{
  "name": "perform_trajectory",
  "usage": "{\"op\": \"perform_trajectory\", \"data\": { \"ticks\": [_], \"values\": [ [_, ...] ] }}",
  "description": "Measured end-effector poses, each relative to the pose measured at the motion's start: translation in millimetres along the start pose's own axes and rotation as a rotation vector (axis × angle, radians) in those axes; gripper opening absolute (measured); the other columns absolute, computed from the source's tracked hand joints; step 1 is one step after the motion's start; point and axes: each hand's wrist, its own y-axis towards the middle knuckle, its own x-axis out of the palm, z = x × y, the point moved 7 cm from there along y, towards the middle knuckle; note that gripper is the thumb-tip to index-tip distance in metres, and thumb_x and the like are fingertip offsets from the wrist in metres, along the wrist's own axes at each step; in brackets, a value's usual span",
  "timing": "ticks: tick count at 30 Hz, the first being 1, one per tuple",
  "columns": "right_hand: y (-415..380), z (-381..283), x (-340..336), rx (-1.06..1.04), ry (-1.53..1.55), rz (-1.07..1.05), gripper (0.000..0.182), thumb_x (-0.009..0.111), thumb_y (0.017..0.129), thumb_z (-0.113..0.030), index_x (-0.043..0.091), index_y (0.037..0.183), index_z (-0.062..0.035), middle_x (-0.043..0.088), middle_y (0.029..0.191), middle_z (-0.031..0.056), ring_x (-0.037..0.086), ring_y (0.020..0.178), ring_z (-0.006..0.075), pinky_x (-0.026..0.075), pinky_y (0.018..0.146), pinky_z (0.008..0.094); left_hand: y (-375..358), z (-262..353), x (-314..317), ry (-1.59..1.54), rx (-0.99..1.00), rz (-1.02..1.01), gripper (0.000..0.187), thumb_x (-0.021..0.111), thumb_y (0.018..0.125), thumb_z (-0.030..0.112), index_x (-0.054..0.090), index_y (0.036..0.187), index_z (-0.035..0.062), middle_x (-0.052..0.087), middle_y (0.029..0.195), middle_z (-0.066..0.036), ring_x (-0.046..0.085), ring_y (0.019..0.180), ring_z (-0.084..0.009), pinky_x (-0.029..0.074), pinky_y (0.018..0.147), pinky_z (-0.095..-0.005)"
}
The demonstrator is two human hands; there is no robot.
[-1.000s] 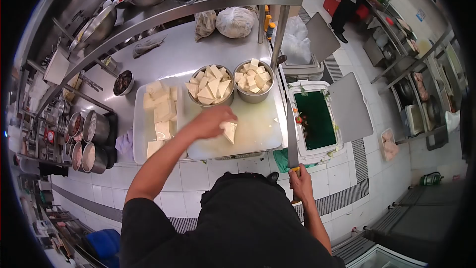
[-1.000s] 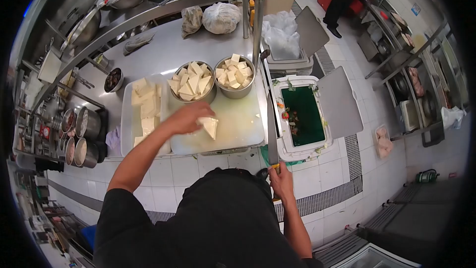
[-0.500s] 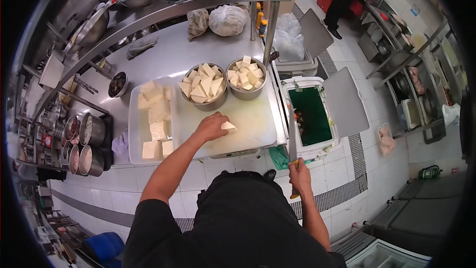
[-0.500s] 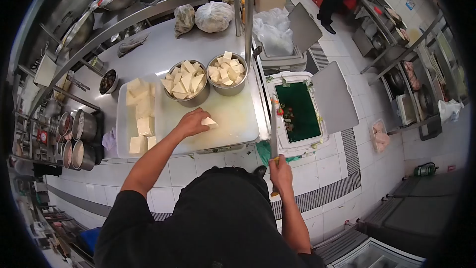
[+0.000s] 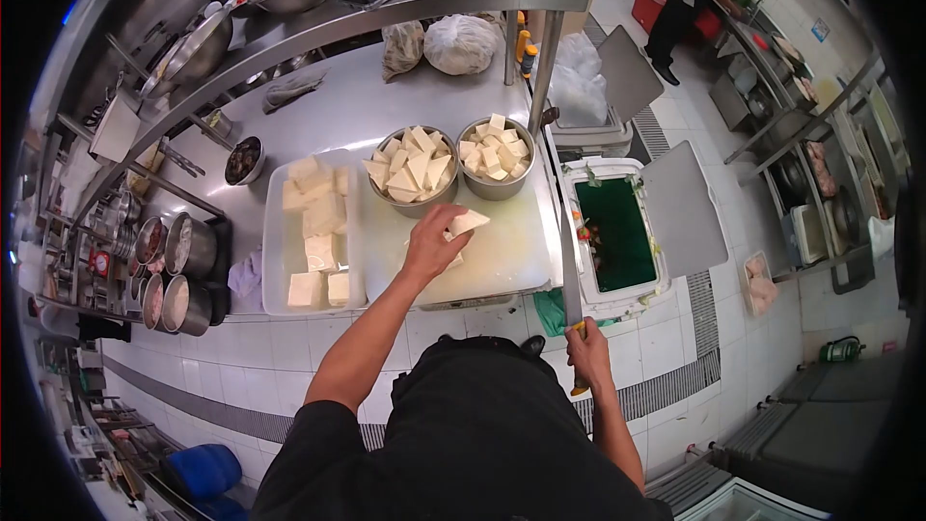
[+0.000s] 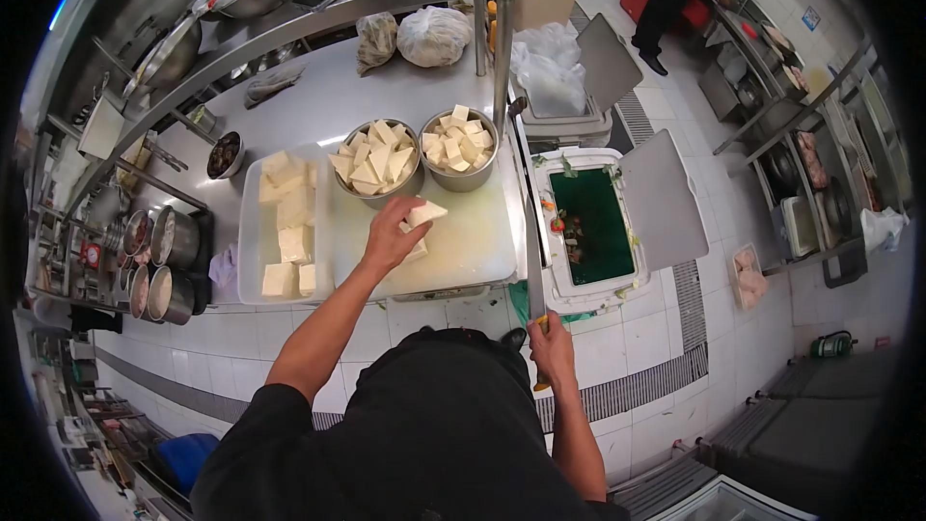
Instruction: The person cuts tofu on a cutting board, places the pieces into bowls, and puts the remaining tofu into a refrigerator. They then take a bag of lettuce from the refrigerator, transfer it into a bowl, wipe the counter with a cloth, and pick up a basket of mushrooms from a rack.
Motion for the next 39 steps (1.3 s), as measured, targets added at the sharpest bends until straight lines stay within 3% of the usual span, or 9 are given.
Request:
{"op": "perform_trajectory", "data": {
  "ticks": [8,11,13,15,17,20,25,29,39],
  "values": [
    [-2.4,-0.7,4.0,-0.02,-0.032,-0.021,0.032,0.063,0.096,-0.024,0.055,0.109,0.0034,0.056,0.063,0.006,0.055,0.049,0.0139,0.046,0.044,0.0308,121.5,-69.6,-103.8,0.189,-0.349,0.176,0.046,0.08,0.079,0.033,0.07,0.113,0.0039,0.074,0.099,-0.011,0.069,0.082,-0.021,0.055,0.077,-0.0327],
    [-2.6,3.0,1.4,-0.012,-0.044,-0.013,0.033,0.063,0.096,-0.024,0.054,0.111,0.0037,0.056,0.062,0.0056,0.055,0.049,0.0138,0.046,0.044,0.0308,148.8,-116.7,-111.6,0.411,-0.475,-0.024,0.044,0.08,0.077,0.033,0.071,0.107,0.0024,0.074,0.085,-0.01,0.07,0.077,-0.0209,0.056,0.073,-0.0323],
    [-3.7,1.6,-1.9,-0.01,-0.031,0.005,0.033,0.063,0.096,-0.024,0.054,0.112,0.0038,0.056,0.062,0.0055,0.055,0.049,0.0137,0.046,0.044,0.0308,150.8,-129.6,-103.5,0.114,-0.779,-0.272,0.05,0.08,0.073,0.039,0.071,0.107,0.0031,0.074,0.104,-0.014,0.071,0.089,-0.0271,0.055,0.079,-0.0388],
    [-6.1,3.1,-4.7,0.017,0.021,0.024,0.036,0.063,0.095,-0.023,0.054,0.117,0.004,0.056,0.063,0.0055,0.055,0.049,0.0134,0.046,0.045,0.0307,157.2,-112.6,-101.7,0.085,-0.736,-0.282,0.043,0.078,0.074,0.036,0.073,0.105,0.0065,0.073,0.105,-0.015,0.07,0.095,-0.0294,0.054,0.084,-0.0435],
    [-5.7,7.5,-4.5,0.024,0.036,0.037,0.037,0.063,0.094,-0.027,0.056,0.115,0.0033,0.061,0.064,0.0098,0.06,0.051,0.0193,0.048,0.049,0.0346,171.6,-53.5,-74.7,0.278,-0.145,-0.32,0.036,0.075,0.077,0.029,0.073,0.108,0.0119,0.069,0.111,-0.014,0.066,0.104,-0.0274,0.052,0.09,-0.044],
    [-0.2,12.3,-3.5,0.01,0.013,0.041,0.041,0.062,0.093,-0.031,0.057,0.116,0.0029,0.065,0.066,0.014,0.066,0.053,0.0248,0.05,0.052,0.0382,165.2,-27.7,-33.3,0.722,-0.027,-0.54,0.038,0.074,0.077,0.023,0.072,0.113,0.0142,0.062,0.121,-0.012,0.059,0.111,-0.031,0.05,0.097,-0.0399],
    [-1.9,4.0,-8.5,-0.026,-0.049,0.025,0.047,0.062,0.094,-0.031,0.055,0.124,0.0041,0.065,0.067,0.0138,0.065,0.053,0.0233,0.05,0.049,0.0368,161.0,4.7,-49.0,0.489,-0.009,-0.395,0.049,0.074,0.076,0.024,0.068,0.124,0.0168,0.059,0.125,-0.012,0.056,0.115,-0.0318,0.048,0.1,-0.0416],
    [-6.5,-1.3,-10.0,-0.002,0.09,0.061,0.03,0.061,0.096,-0.021,0.054,0.113,0.0025,0.055,0.064,0.0051,0.053,0.05,0.013,0.045,0.046,0.0292,47.3,20.2,-3.4,0.346,-0.113,-1.015,0.064,0.076,0.075,0.026,0.06,0.136,0.0192,0.058,0.123,-0.015,0.061,0.112,-0.0333,0.05,0.096,-0.0433],
    [11.9,-7.8,0.1,-0.038,-0.015,-0.018,0.038,0.062,0.095,-0.029,0.054,0.112,0.004,0.062,0.063,0.0121,0.062,0.05,0.0215,0.049,0.049,0.0364,-55.8,-53.1,21.8,0.134,-0.288,-0.422,0.046,0.072,0.079,0.014,0.063,0.124,0.0131,0.061,0.12,-0.017,0.063,0.108,-0.0322,0.051,0.093,-0.0399]
  ]
}}
